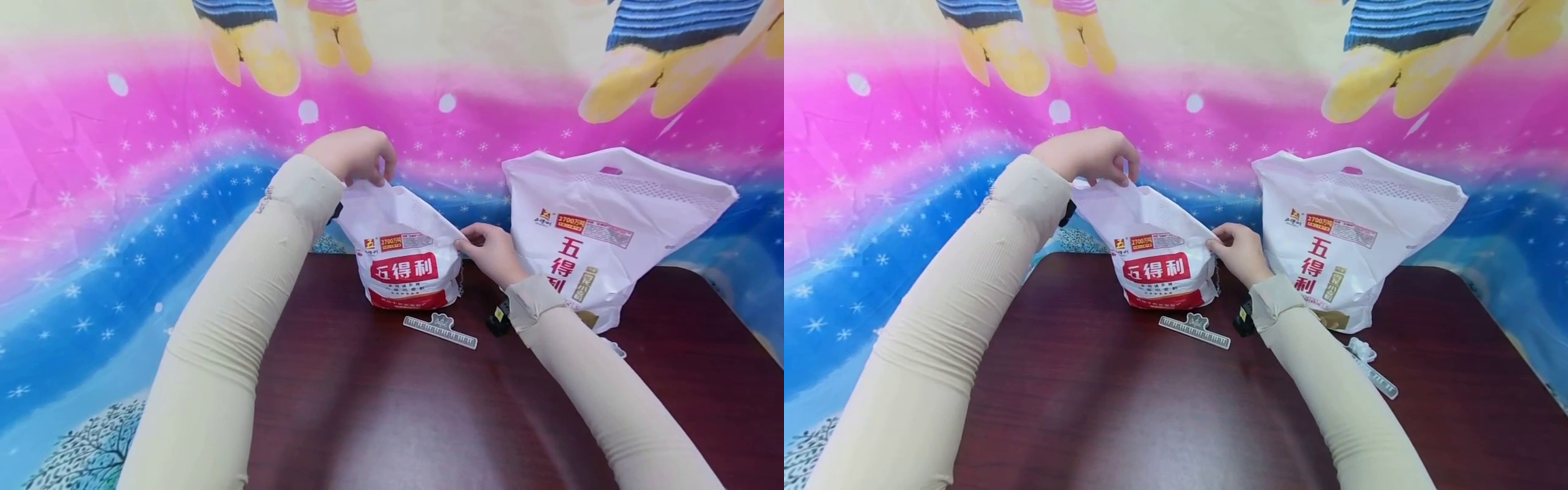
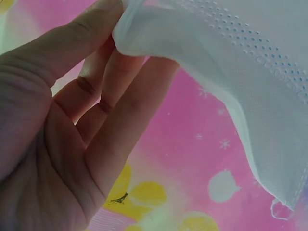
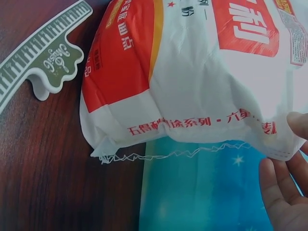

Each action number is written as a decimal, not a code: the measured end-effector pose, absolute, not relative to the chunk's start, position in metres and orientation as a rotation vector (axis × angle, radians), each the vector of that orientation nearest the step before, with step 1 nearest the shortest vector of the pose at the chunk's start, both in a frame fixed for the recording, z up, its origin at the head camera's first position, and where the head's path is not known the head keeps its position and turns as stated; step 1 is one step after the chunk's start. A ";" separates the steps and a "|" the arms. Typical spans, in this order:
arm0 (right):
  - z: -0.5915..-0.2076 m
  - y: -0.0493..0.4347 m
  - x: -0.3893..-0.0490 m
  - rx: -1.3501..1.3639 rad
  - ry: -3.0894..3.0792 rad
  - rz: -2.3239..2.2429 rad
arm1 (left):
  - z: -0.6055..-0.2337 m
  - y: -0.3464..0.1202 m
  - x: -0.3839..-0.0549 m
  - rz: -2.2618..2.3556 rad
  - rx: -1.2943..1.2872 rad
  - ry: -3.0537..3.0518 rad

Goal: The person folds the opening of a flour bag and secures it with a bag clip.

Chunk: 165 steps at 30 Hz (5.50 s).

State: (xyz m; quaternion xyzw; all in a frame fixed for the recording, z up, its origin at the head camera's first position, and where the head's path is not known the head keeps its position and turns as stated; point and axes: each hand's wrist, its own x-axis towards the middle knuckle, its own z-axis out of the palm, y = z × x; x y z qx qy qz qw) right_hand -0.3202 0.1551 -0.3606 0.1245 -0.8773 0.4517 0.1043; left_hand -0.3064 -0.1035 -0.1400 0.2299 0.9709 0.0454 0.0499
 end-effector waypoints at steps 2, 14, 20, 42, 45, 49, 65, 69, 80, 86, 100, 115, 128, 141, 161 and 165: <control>-0.360 0.155 -0.319 0.364 -2.571 1.330 | -0.140 -0.105 -0.307 0.181 0.692 2.942; -0.357 0.155 -0.309 0.319 -2.442 1.400 | -0.138 -0.111 -0.313 0.330 0.688 2.844; -0.354 0.157 -0.301 0.298 -2.446 1.442 | -0.136 -0.112 -0.312 0.358 0.683 2.810; -0.374 0.151 -0.279 0.349 -2.641 1.407 | -0.138 -0.117 -0.311 0.399 0.719 2.819; -0.380 0.150 -0.279 0.375 -2.660 1.409 | -0.138 -0.118 -0.311 0.399 0.718 2.831; -0.389 0.149 -0.279 0.403 -2.703 1.416 | -0.139 -0.118 -0.312 0.398 0.716 2.836; -0.412 0.143 -0.282 0.402 -2.866 1.374 | -0.140 -0.120 -0.312 0.405 0.720 2.832; -0.418 0.141 -0.283 0.371 -2.928 1.357 | -0.142 -0.120 -0.314 0.412 0.710 2.837; -0.430 0.138 -0.286 0.469 -3.048 1.285 | -0.143 -0.115 -0.314 0.398 0.693 2.821; -0.430 0.134 -0.288 0.467 -3.090 1.290 | -0.140 -0.117 -0.313 0.394 0.690 2.822; -0.439 0.123 -0.286 0.449 -3.117 1.305 | -0.140 -0.118 -0.318 0.376 0.711 2.818; -0.447 0.117 -0.288 0.461 -3.141 1.251 | -0.141 -0.115 -0.317 0.386 0.710 2.824; -0.448 0.113 -0.288 0.476 -3.125 1.196 | -0.140 -0.117 -0.316 0.396 0.689 2.825; -0.449 0.113 -0.287 0.494 -3.132 1.137 | -0.143 -0.118 -0.315 0.412 0.694 2.830; -0.440 0.106 -0.278 0.541 -3.078 1.053 | -0.141 -0.117 -0.314 0.409 0.686 2.813; -0.438 0.105 -0.277 0.551 -3.078 1.043 | -0.141 -0.118 -0.312 0.411 0.690 2.815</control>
